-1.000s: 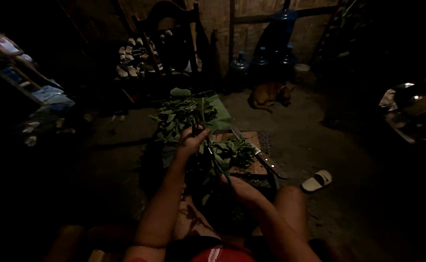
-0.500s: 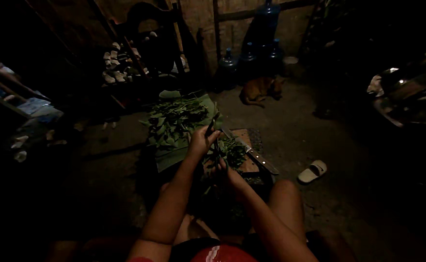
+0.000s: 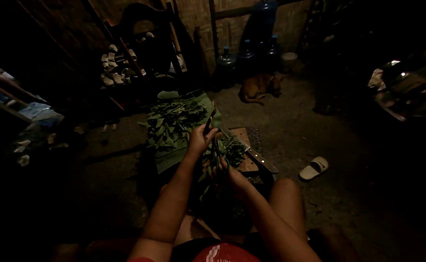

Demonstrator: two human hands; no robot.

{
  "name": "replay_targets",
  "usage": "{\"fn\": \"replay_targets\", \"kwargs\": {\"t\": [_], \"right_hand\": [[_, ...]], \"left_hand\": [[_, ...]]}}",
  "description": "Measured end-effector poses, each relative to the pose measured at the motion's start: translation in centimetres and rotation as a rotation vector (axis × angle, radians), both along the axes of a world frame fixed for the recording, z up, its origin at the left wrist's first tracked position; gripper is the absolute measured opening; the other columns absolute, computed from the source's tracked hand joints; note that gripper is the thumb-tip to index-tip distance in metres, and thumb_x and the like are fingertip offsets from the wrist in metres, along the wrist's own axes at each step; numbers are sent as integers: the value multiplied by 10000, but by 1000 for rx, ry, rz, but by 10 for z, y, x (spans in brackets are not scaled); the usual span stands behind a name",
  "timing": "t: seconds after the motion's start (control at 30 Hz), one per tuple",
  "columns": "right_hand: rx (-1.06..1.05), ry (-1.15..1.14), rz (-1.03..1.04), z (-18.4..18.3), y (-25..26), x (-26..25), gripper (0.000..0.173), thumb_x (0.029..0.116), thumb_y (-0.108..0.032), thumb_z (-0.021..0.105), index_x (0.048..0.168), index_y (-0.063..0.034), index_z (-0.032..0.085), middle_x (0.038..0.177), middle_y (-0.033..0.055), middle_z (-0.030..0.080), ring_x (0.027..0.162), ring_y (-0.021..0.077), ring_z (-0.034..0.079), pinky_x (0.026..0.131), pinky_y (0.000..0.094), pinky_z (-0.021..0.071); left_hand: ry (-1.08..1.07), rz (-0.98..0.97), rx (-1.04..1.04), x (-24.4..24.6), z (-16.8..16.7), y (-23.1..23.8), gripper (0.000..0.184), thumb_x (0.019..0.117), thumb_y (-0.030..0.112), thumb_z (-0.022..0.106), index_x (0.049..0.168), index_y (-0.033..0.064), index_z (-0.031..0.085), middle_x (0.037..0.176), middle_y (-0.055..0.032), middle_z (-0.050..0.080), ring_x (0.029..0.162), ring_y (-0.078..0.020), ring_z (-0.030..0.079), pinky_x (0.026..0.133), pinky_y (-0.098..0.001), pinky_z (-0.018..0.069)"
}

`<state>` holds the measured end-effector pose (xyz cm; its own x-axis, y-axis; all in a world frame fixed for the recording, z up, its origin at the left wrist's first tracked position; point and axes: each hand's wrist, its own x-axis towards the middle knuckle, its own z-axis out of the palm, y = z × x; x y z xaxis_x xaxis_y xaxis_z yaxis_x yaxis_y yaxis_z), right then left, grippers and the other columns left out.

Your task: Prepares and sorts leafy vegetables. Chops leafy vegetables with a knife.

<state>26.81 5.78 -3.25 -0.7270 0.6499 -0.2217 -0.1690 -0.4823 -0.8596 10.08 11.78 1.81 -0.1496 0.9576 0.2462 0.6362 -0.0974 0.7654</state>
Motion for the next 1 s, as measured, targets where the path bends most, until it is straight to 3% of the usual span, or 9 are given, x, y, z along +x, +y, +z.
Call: {"fn": "replay_targets", "kwargs": {"t": [0.27,0.37,0.5,0.63,0.8,1.0], "right_hand": [[-10,-11,-26,-2,2,0,534,1109,-487,167,982,-119,534,832,-1,597,738,109,608,648,266,525],[-60,51,-34,-7,7,0,572,1100,-520,148,963,-125,539,801,0,602,708,110,608,624,263,524],[-78,83,-50,-8,9,0,594,1097,-526,137,910,-122,530,790,9,600,680,116,600,582,252,506],[-21,24,-13,-6,4,5,554,1110,-483,144,941,-117,524,814,2,607,729,115,618,633,262,525],[-5,15,-13,-8,6,5,536,1103,-505,162,969,-129,519,819,-7,599,743,104,606,650,263,516],[-46,50,-22,-8,12,1,564,1099,-516,126,947,-137,515,801,-2,575,713,111,588,615,258,503]], "left_hand": [[19,-1,-49,3,6,0,294,1020,258,654,1122,-16,683,909,-120,689,783,-175,634,785,-401,537],[18,-18,-93,8,7,1,283,1025,269,652,1101,-2,682,863,-100,659,739,-156,594,737,-373,515],[12,8,-118,14,9,2,297,1028,291,645,1109,9,683,876,-104,669,759,-176,610,757,-399,522],[48,26,-99,9,9,6,307,1038,273,627,1119,-19,672,914,-150,673,794,-228,626,786,-451,525],[29,8,-140,12,12,7,277,1032,272,643,1079,2,681,822,-82,635,702,-147,560,703,-358,493],[27,-3,-145,12,7,12,277,1030,287,644,1063,15,687,824,-80,633,714,-159,564,716,-379,494]]}}
